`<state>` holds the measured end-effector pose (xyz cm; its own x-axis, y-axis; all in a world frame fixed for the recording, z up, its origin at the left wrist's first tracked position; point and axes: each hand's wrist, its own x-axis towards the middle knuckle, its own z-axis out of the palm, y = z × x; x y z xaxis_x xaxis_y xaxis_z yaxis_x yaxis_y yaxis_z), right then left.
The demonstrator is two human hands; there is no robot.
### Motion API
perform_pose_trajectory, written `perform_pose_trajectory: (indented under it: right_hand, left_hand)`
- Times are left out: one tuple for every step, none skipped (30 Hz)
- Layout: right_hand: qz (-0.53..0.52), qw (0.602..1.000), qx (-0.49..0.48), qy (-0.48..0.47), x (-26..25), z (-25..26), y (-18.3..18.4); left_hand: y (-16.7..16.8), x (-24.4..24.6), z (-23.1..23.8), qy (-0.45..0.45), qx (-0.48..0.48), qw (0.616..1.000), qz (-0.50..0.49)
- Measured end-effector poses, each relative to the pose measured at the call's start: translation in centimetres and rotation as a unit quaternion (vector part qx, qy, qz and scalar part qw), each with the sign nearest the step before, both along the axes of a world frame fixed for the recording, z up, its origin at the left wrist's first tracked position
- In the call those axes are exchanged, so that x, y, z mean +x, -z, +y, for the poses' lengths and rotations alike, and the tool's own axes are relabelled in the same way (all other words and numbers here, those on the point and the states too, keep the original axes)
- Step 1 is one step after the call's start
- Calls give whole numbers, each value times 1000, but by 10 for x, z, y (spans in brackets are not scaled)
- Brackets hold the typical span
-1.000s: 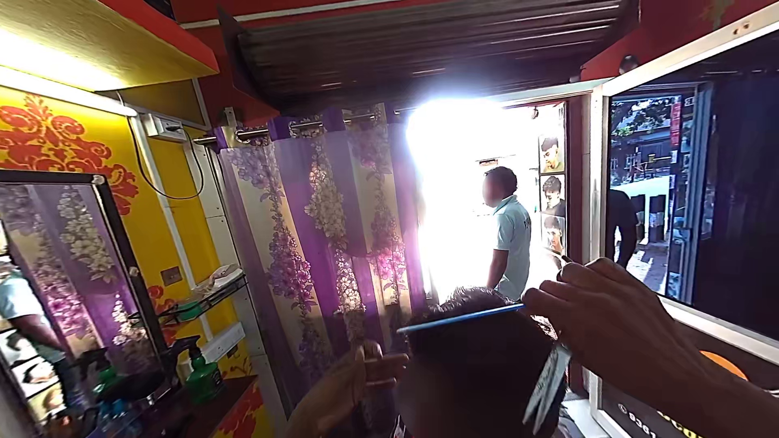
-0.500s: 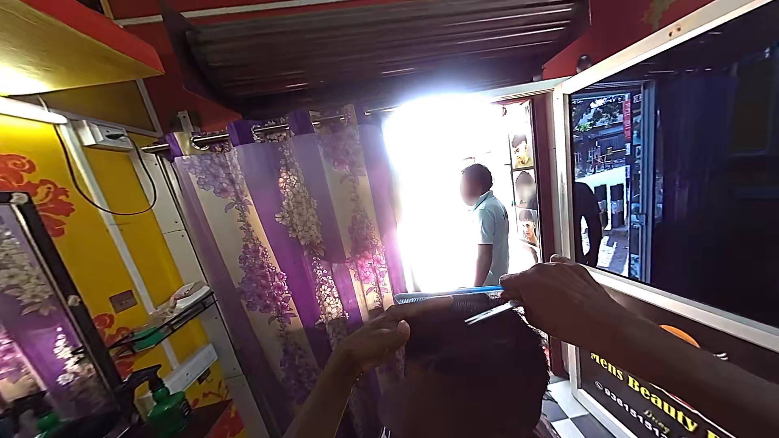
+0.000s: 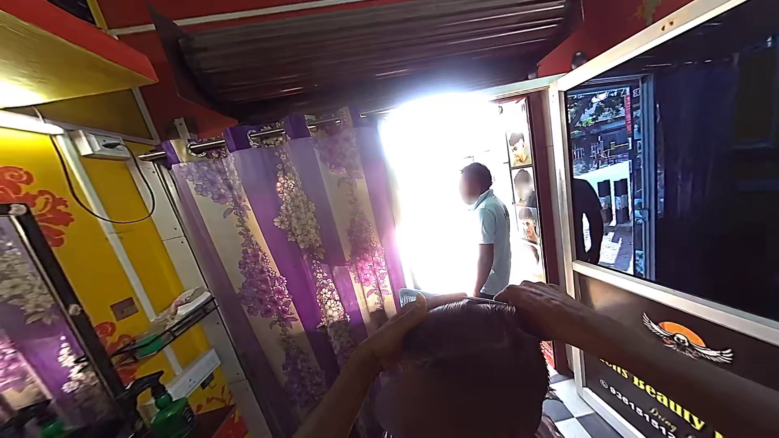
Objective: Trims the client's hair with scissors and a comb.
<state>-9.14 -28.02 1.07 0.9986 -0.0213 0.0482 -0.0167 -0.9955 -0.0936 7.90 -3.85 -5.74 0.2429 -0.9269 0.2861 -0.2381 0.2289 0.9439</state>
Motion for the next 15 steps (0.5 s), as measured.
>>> perform_pose_trajectory:
  right_hand:
    - [3, 1000, 11, 1, 1, 0, 2]
    - [-6, 1000, 15, 1, 1, 0, 4]
    - [-32, 999, 12, -2, 0, 0, 9]
    - [-64, 998, 3, -8, 1, -1, 13]
    - [-100, 995, -6, -21, 2, -2, 17]
    - [-140, 989, -16, -37, 4, -4, 21]
    - [-173, 983, -30, -48, 6, -4, 24]
    - [-206, 976, -45, -55, 8, -5, 25]
    - [-250, 964, -63, -66, 11, -6, 27]
    - [-300, 947, -84, -78, 13, -7, 27]
    - [-355, 924, -112, -88, 14, -7, 26]
    - [-406, 897, -143, -94, 15, -8, 22]
    - [-445, 874, -170, -100, 14, -9, 18]
    - [-473, 853, -194, -107, 13, -10, 12]
    - [-491, 837, -215, -113, 11, -10, 6]
  left_hand:
    - [-2, -1, 0, -6, 12, 1000, 6]
    - [-4, -2, 1, -11, 26, 999, 14]
    - [-7, -3, 2, -12, 41, 999, 19]
    - [-10, -4, 3, -9, 49, 999, 19]
    - [-12, -5, 2, -7, 47, 999, 13]
    - [-13, -6, 1, -4, 36, 999, -2]
    - [-14, -6, -1, 3, 18, 1000, -17]
    - [-14, -6, -3, 6, 1, 1000, -29]
    - [-14, -8, -4, 1, -14, 999, -39]
    - [-16, -10, -5, -5, -29, 998, -57]
    - [-19, -12, -5, -11, -39, 996, -83]
    - [-22, -14, -4, -17, -50, 992, -111]
    - [-25, -17, -3, -26, -59, 989, -134]
    - [-27, -19, -1, -30, -67, 985, -153]
    - [-28, -21, 1, -33, -72, 983, -167]
